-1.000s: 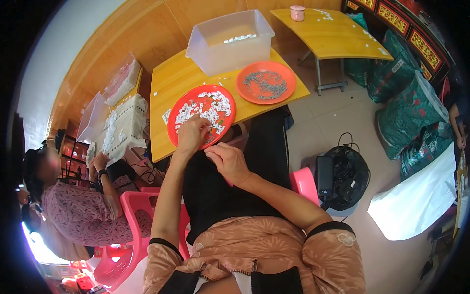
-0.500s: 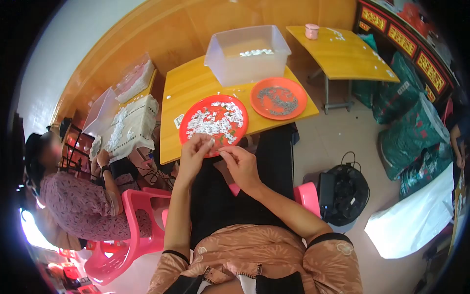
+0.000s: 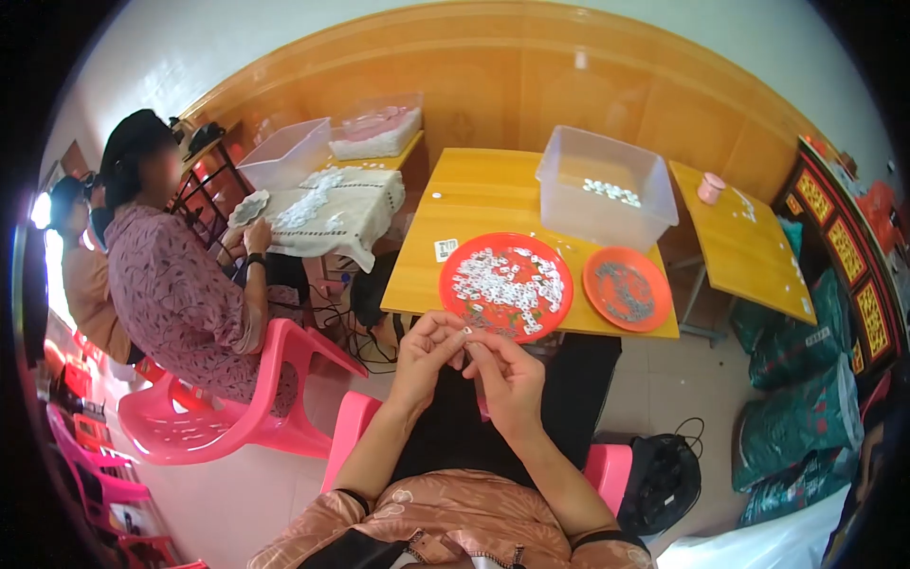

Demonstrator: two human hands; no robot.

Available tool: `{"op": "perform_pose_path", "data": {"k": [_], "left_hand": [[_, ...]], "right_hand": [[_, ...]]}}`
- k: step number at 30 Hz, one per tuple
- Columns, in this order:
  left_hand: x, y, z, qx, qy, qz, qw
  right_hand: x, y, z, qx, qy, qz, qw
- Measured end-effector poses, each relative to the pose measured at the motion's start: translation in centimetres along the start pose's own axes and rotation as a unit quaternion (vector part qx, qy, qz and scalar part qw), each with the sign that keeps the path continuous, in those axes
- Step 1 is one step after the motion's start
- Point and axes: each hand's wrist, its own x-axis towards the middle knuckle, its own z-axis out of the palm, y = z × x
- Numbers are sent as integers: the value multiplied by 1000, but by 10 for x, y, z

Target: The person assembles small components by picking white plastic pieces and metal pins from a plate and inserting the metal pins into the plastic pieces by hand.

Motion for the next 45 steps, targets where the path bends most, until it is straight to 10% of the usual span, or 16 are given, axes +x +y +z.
{"op": "perform_pose_path", "data": {"k": [8,13,24,29,45], "left_hand": [[-7,-7,12,-37,43,46,997],[-11,-10,14,238,109,191,946],[-11,1,13,377,92,217,896],[-12,5,17,73,14,57,996],[-17,9,19,82,-29,49,995]], "right_hand": [[-4,-6,4,-1,-10,-34,999],[-6,-3,5,-9,-6,-25,1000],[-5,-11,0,-30,-19,-19,999],[5,-3,-7,-36,22,-78,996],[8,-9,-10,59,-9,3,998]]}}
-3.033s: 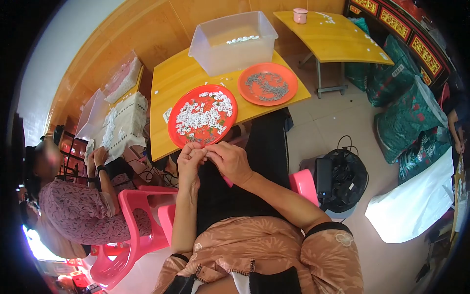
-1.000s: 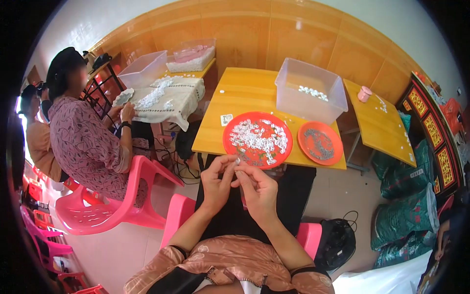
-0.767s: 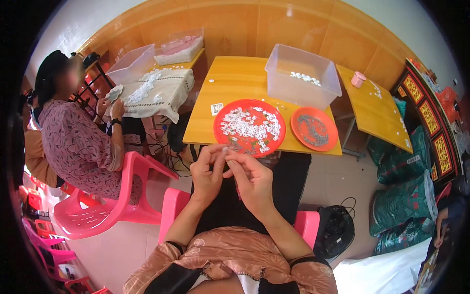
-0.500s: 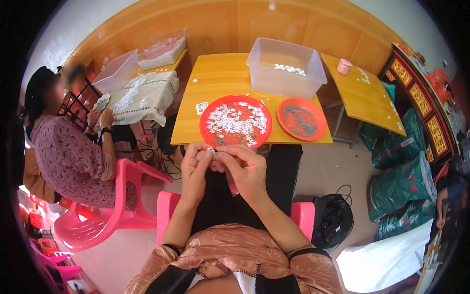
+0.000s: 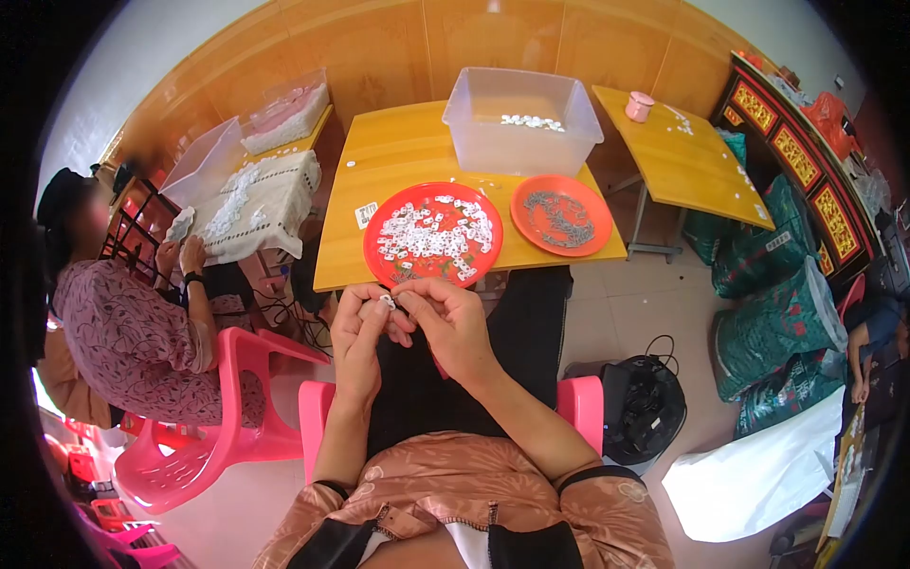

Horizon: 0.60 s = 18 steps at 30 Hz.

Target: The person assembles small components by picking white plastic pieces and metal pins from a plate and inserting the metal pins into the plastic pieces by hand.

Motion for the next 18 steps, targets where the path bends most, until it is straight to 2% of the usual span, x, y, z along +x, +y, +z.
{"op": "perform_pose_path", "data": {"k": [18], "left_hand": [[1,4,-1,24,0,-14,1000]], "right_hand": [[-2,4,0,-2,-5,4,1000]]}}
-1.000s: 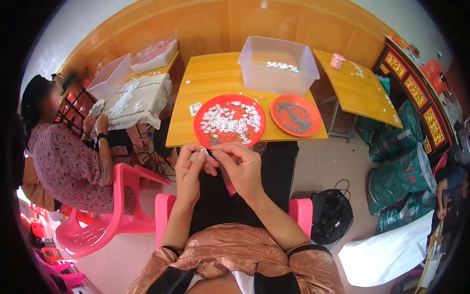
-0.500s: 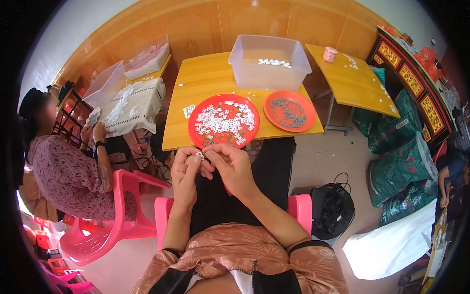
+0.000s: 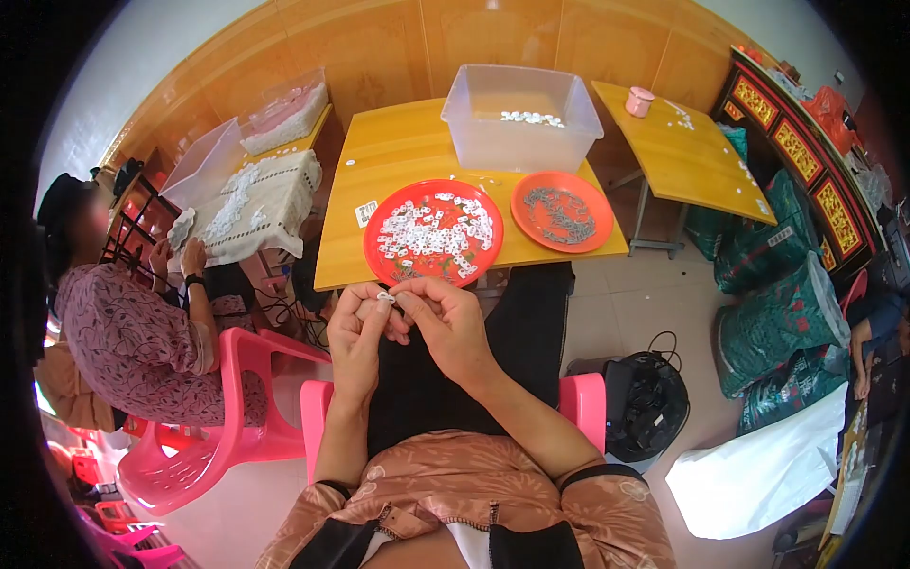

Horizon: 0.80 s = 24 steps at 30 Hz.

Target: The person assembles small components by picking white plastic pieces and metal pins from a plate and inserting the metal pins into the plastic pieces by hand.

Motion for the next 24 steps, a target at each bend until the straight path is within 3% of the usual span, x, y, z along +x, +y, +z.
{"op": "perform_pose_path", "data": {"k": [22,24], "left_hand": [[1,3,-1,-21,-13,-23,999],[2,3,-2,23,-4,-10,1000]], "right_hand": [[0,-4,-2,-101,3,-29,994],[0,-2,-2,-127,3,-44,991]]}}
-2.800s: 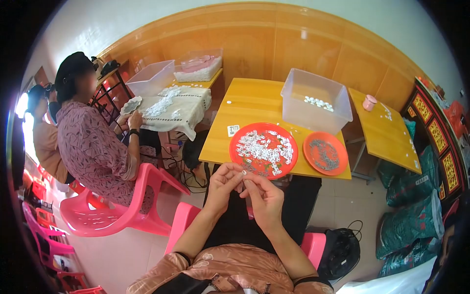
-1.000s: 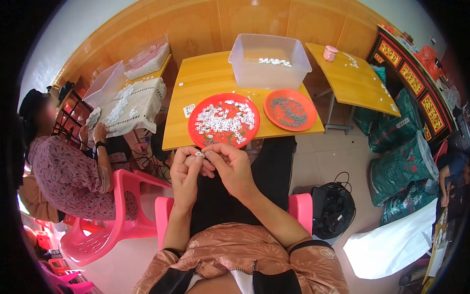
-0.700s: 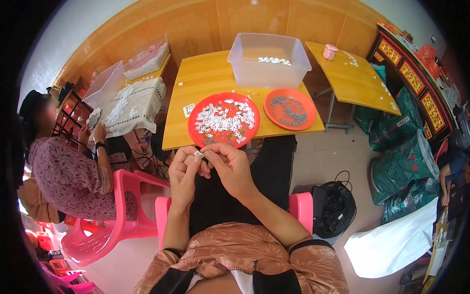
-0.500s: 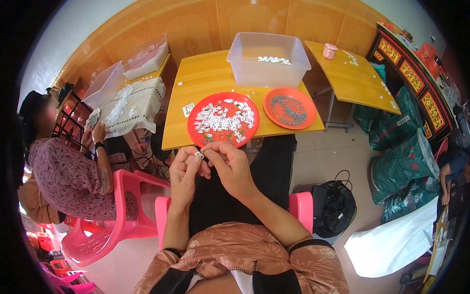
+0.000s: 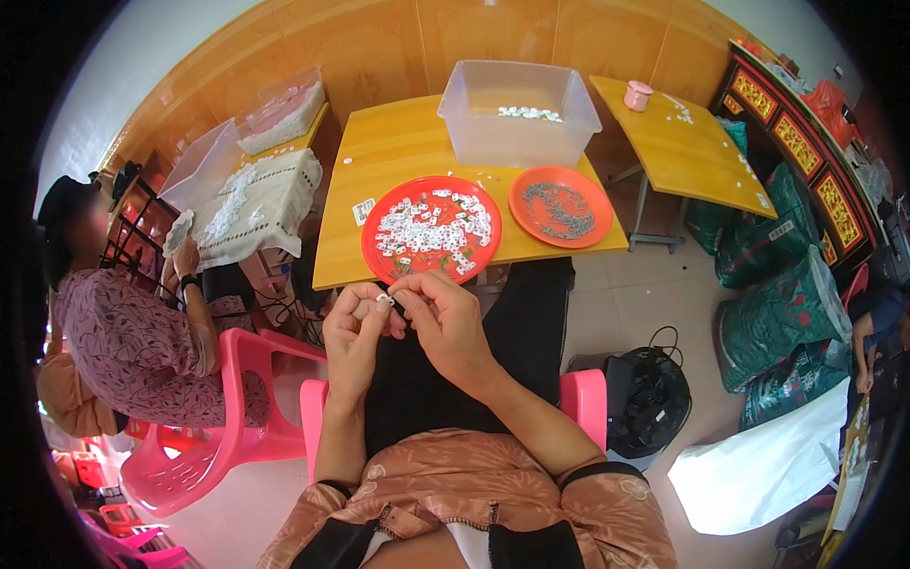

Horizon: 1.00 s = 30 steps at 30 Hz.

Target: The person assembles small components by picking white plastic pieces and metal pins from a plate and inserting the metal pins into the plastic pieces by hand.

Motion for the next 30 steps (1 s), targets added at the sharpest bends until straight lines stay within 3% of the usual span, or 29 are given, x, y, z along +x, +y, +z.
{"op": "perform_pose_path", "data": {"k": [9,30], "left_hand": [[1,4,-2,38,44,20,998],[1,1,-3,-8,36,5,999]], "right_hand": [[0,-4,2,10,-2,-3,1000],[1,-1,1,11,10,24,1000]]}}
